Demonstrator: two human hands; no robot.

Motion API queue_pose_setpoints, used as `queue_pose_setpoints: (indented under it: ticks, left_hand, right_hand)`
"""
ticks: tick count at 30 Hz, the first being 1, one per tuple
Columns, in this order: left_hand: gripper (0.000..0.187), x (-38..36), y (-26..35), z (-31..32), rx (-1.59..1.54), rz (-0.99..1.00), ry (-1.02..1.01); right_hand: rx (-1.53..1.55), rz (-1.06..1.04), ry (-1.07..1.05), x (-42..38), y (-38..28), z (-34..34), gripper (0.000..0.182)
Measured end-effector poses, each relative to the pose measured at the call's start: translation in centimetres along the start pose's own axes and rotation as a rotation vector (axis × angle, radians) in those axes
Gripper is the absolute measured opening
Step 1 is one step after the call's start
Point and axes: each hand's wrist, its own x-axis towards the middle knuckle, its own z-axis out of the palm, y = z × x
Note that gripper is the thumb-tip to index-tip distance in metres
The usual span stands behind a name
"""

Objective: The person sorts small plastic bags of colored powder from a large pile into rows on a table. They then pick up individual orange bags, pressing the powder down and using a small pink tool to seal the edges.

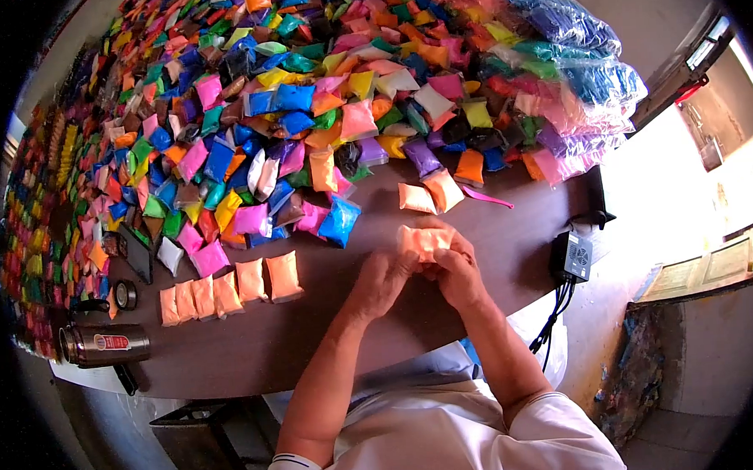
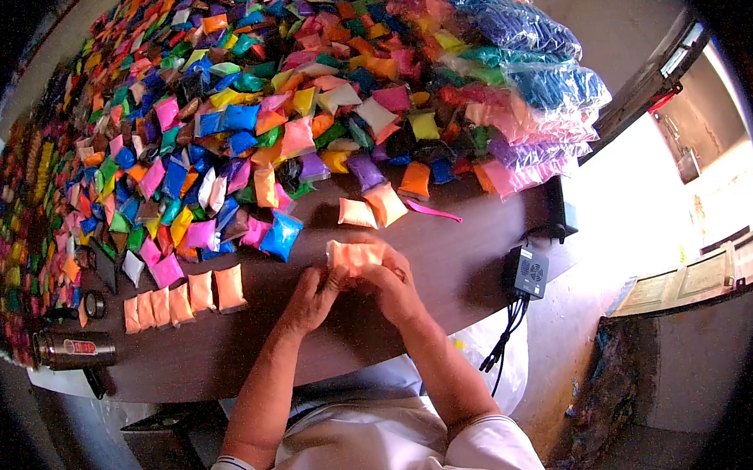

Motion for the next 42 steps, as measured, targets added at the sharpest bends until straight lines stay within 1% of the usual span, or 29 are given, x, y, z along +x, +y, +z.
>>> queue_pose_setpoints:
  ticks: [2, 3, 5, 9, 11, 12, 14, 15, 17, 18, 20, 21, 23, 24, 25, 26, 27, 28, 29, 30, 31, 32, 33, 35, 36, 37, 39, 40, 42]
  left_hand:
    - [0.045, -0.1, -0.5, 0.1, -0.191, -0.051, 0.031]
    - [0.045, -0.1, -0.7, -0.1, -0.191, -0.052, 0.034]
    - [0.044, 0.0, -0.5, -0.6, -0.192, -0.083, -0.065]
    - [0.047, -0.2, 0.6, -0.5, -0.279, -0.108, -0.022]
    - [0.049, -0.2, -0.5, -0.8, -0.322, -0.093, -0.060]
    - [0.049, -0.2, -0.9, -1.0, -0.322, -0.093, -0.058]
    - [0.051, -0.2, -0.9, -1.4, -0.346, -0.147, -0.063]
    - [0.051, -0.3, -0.7, -1.4, -0.347, -0.147, -0.062]
    - [0.055, -0.2, 1.3, -1.2, -0.310, -0.147, -0.076]
    - [0.055, -0.2, 1.2, -0.7, -0.311, -0.147, -0.076]
    - [0.057, -0.3, 0.5, 0.4, -0.345, -0.109, -0.019]
    - [0.057, -0.4, -0.2, 0.3, -0.346, -0.108, -0.017]
    - [0.056, -0.4, -0.7, -0.2, -0.119, -0.113, -0.114]
    - [0.056, -0.6, -0.8, -0.2, -0.118, -0.113, -0.109]
    - [0.055, -0.6, 0.1, -0.1, -0.163, -0.078, -0.117]
    - [0.055, -0.6, 0.7, -0.1, -0.207, -0.043, -0.124]
    - [0.055, -0.9, 0.7, -0.2, -0.203, -0.042, -0.116]
    - [0.051, -1.3, 0.5, -0.4, -0.137, -0.011, -0.098]
    - [0.048, -1.8, 0.5, -0.4, -0.070, 0.019, -0.078]
    - [0.048, -2.5, 0.7, -0.1, -0.068, 0.018, -0.068]
    - [0.044, -3.7, 1.1, 0.5, -0.058, 0.024, 0.018]
    - [0.040, -5.4, 1.4, 1.1, -0.047, 0.019, 0.118]
    - [0.040, -6.2, 1.5, 1.3, -0.047, 0.013, 0.133]
    - [0.043, -8.1, 1.5, 1.6, 0.058, -0.024, 0.124]
    - [0.040, -9.1, 1.2, 2.2, 0.002, -0.041, 0.189]
    - [0.040, -10.1, 1.3, 2.5, 0.001, -0.046, 0.205]
    - [0.038, -11.9, 1.6, 2.7, -0.207, -0.128, 0.246]
    - [0.038, -12.9, 1.8, 2.6, -0.209, -0.129, 0.264]
    - [0.040, -14.6, 2.2, 2.2, -0.245, -0.154, 0.233]
  right_hand:
    - [0.249, -0.101, -0.081, 0.3, -0.3, 0.3, 0.062]
    - [0.249, -0.099, -0.082, 0.3, -0.6, 0.5, 0.062]
    - [0.258, -0.074, -0.152, 0.2, -1.1, 0.7, 0.082]
    - [0.188, -0.048, -0.147, 0.1, -1.2, 0.5, 0.082]
    - [0.103, -0.069, -0.253, 0.2, -1.2, 0.1, 0.079]
    - [0.103, -0.068, -0.254, 0.2, -1.2, 0.1, 0.079]
    - [0.113, -0.015, -0.303, 0.0, -1.5, 0.4, 0.062]
    - [0.113, -0.014, -0.303, 0.1, -1.2, 0.3, 0.062]
    - [0.070, -0.122, -0.201, 0.2, -0.6, 0.0, 0.036]
    - [0.069, -0.123, -0.201, 0.2, -0.5, -0.2, 0.036]
    - [0.058, -0.070, -0.073, 0.1, -0.8, -0.2, 0.018]
    - [0.057, -0.070, -0.075, 0.2, -0.7, -0.4, 0.018]
    - [0.139, -0.108, -0.018, 0.5, -0.1, -1.1, 0.015]
    - [0.079, -0.135, 0.031, 0.6, 0.4, -1.5, 0.016]
    - [0.080, -0.134, 0.026, 0.3, 0.3, -1.4, 0.016]
    - [0.070, -0.072, 0.005, 0.0, 0.2, -1.2, 0.016]
    - [0.059, -0.010, -0.016, -0.4, 0.0, -1.0, 0.016]
    - [0.061, -0.006, -0.025, -0.8, -0.5, -0.2, 0.016]
    - [0.040, 0.003, 0.005, -1.4, -1.3, 1.1, 0.017]
    - [0.019, 0.014, 0.036, -1.8, -1.7, 2.0, 0.018]
    - [0.020, 0.019, 0.027, -2.1, -1.7, 2.2, 0.018]
    - [-0.046, 0.040, -0.016, -2.8, -1.4, 2.5, 0.019]
    - [-0.116, 0.051, -0.054, -3.2, -1.3, 2.7, 0.021]
    - [-0.084, 0.099, -0.106, -3.9, -1.0, 2.9, 0.021]
    - [-0.033, 0.101, -0.154, -4.2, -0.4, 3.1, 0.020]
    - [0.018, 0.104, -0.201, -4.6, -0.1, 3.3, 0.019]
    - [0.058, 0.124, -0.258, -5.3, 0.3, 4.4, 0.018]
    - [0.102, 0.138, -0.301, -5.6, 0.5, 4.9, 0.017]
    - [0.092, 0.198, -0.356, -6.0, 0.8, 5.6, 0.017]
